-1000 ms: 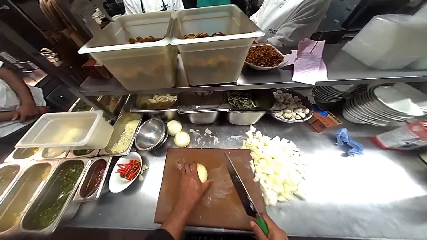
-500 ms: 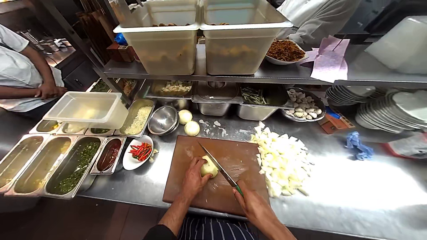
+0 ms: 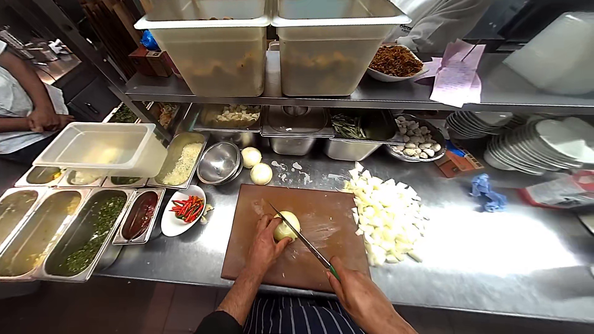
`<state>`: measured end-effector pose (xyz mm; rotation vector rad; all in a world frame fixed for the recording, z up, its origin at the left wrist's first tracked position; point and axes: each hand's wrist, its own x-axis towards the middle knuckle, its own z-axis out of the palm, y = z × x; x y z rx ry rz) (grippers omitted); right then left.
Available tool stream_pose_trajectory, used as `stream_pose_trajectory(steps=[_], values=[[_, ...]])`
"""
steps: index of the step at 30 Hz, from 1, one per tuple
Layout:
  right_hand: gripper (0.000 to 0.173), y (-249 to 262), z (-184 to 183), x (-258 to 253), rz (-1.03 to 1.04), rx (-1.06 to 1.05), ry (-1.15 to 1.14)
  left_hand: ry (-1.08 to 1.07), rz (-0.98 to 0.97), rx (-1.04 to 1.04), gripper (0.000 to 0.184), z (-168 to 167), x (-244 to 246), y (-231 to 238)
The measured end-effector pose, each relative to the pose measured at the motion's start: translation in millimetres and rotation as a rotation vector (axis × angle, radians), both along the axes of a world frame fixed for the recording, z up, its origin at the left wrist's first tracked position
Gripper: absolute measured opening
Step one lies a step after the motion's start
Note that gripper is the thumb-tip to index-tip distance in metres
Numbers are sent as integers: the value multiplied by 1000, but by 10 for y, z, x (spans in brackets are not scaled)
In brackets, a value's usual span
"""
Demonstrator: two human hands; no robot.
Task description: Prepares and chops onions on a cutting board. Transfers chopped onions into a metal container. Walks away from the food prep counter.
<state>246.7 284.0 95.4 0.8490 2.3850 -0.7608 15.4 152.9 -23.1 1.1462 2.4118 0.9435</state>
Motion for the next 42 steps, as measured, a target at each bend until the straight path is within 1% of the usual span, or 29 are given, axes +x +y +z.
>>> stream_pose_trajectory(steps=[3,6,9,12,14,16,18,19,21,24,26,27,28,30,31,32,33,34,35,36,37,38,40,42], values=[[41,-31,88,12,-4,-10,-59,9,5,41,56,-67,-17,-19],[41,-34,144,-56,2,-12,-109,-5,-13,37,55,-75,-48,-24],[40,-13,154,-287,6,-34,-133,-26,-19,53,55,-83,-103,-36],[39,3,71,-515,18,-30,-117,-52,-26,54,55,-64,-137,-36],[38,15,-98,-656,35,-43,-97,-63,-28,48,54,-72,-134,-55],[37,4,-422,-803,23,-54,-71,-54,-32,30,54,-70,-106,-67],[40,-41,-783,-832,-21,-41,-7,-42,-24,41,54,-80,-54,-81],[40,-40,-889,-827,-34,-27,28,-37,-5,63,54,-102,-46,-77],[40,3,-995,-804,-42,-46,86,-45,27,112,56,-169,-15,-82],[38,203,-1122,-717,-99,-231,195,-66,-27,107,58,-189,25,48],[39,362,-1181,-636,-195,-421,215,-33,-75,20,64,-116,23,245],[39,419,-1204,-589,-259,-490,218,-6,-98,-69,71,-43,12,353],[39,463,-1223,-539,-312,-514,228,22,-115,-166,80,30,-1,451],[39,503,-1256,-401,-352,-462,247,29,-124,-333,94,125,5,539],[39,507,-1258,-335,-327,-398,255,26,-112,-355,100,112,11,511],[39,495,-1236,-279,-278,-321,258,15,-95,-330,106,82,18,437],[40,463,-1161,-238,-229,-237,257,-10,-80,-257,109,41,19,333],[40,408,-1044,-204,-179,-150,246,-34,-70,-148,105,-13,14,213],[42,339,-890,-184,-150,-91,227,-49,-67,-31,93,-77,4,96],[42,264,-727,-179,-136,-55,206,-37,-66,65,76,-151,-7,1],[42,190,-584,-179,-127,-42,180,-20,-68,119,61,-221,-6,-69],[42,124,-462,-185,-111,-39,151,-9,-76,136,51,-268,6,-109],[41,41,-316,-209,-72,-27,102,-1,-90,143,43,-317,17,-84],[40,-1,-250,-206,-37,-18,57,-2,-86,151,41,-351,30,-37]])
